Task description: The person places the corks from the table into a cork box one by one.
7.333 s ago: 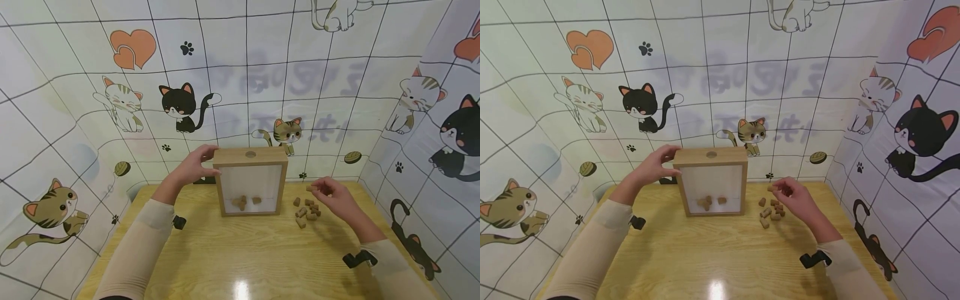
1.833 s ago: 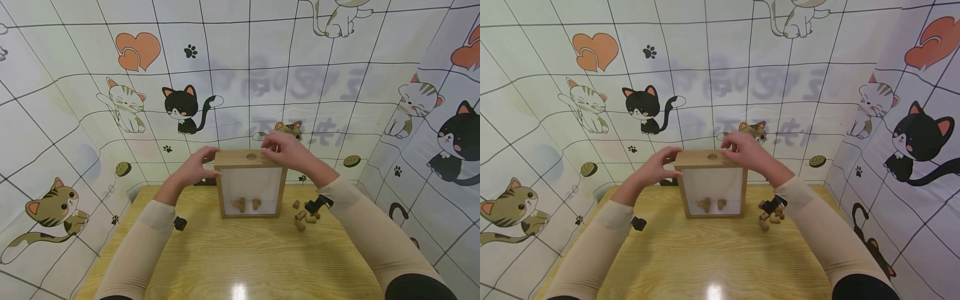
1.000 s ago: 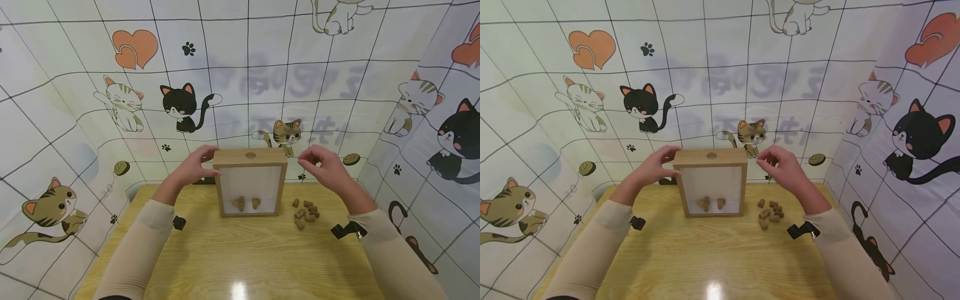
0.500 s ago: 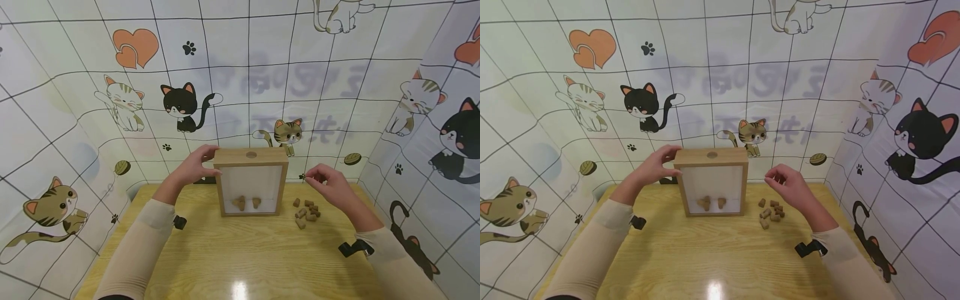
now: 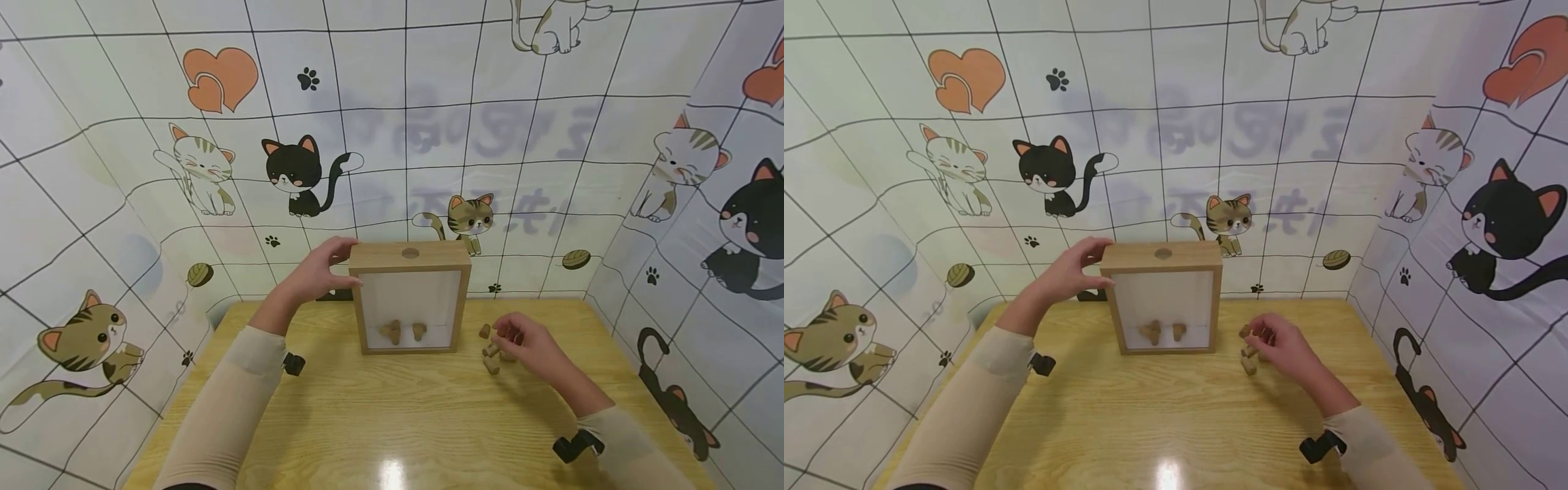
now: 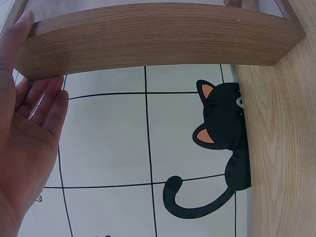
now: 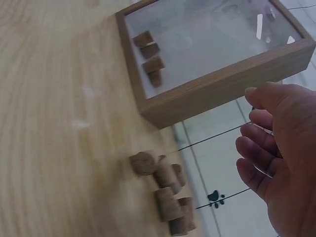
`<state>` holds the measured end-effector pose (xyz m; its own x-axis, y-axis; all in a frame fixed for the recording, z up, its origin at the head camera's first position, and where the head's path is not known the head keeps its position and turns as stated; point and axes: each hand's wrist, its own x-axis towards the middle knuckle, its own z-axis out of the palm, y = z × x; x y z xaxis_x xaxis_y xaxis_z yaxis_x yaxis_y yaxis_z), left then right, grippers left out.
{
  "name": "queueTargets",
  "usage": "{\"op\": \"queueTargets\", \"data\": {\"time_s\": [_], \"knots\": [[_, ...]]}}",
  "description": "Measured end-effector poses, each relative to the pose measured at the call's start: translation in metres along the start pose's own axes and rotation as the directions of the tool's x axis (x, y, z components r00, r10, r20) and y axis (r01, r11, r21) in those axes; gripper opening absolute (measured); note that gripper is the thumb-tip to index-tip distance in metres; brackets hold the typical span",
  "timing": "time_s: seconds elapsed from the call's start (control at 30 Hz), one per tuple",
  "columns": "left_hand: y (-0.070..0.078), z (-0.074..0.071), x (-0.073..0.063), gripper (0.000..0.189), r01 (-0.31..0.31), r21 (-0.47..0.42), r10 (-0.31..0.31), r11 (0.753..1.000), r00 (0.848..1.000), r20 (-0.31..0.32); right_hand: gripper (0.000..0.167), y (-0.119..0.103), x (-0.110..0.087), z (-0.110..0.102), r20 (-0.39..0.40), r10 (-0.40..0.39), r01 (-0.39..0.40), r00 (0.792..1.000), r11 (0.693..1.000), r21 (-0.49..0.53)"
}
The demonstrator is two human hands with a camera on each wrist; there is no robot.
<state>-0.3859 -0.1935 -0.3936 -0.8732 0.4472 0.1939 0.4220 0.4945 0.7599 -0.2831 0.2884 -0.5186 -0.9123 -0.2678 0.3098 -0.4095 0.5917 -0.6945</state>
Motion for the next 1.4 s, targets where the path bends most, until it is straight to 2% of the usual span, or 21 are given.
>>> {"op": "queueTargets", "data": {"time_s": [0.33,0.57,0.77,1.13,1.4], "knots": [[-0.001,-0.001,0.000,0.088,-0.010,-0.015,0.010,1.000,1.000,-0.001,0.020,0.019,-0.023,0.027,0.030,0.024,-0.025,0.999,0.999,0.036],[-0.002,0.000,0.000,0.088,-0.007,-0.028,0.007,1.000,1.000,-0.002,0.024,0.028,-0.030,0.042,0.022,-0.039,0.042,0.999,0.992,-0.116],[-0.001,0.000,-0.001,0.087,-0.006,-0.024,0.006,1.000,1.000,0.000,0.032,0.032,-0.033,0.046,0.028,0.015,-0.009,0.999,0.980,-0.199],[0.002,0.000,-0.001,0.087,-0.028,-0.038,0.028,0.999,1.000,0.005,0.042,0.036,-0.036,0.050,0.046,0.108,-0.095,0.993,0.970,-0.224],[0.002,0.000,-0.001,0.088,-0.025,-0.021,0.025,0.999,1.000,0.003,0.034,0.039,-0.032,0.055,0.037,0.129,-0.115,0.991,0.960,-0.255]]}}
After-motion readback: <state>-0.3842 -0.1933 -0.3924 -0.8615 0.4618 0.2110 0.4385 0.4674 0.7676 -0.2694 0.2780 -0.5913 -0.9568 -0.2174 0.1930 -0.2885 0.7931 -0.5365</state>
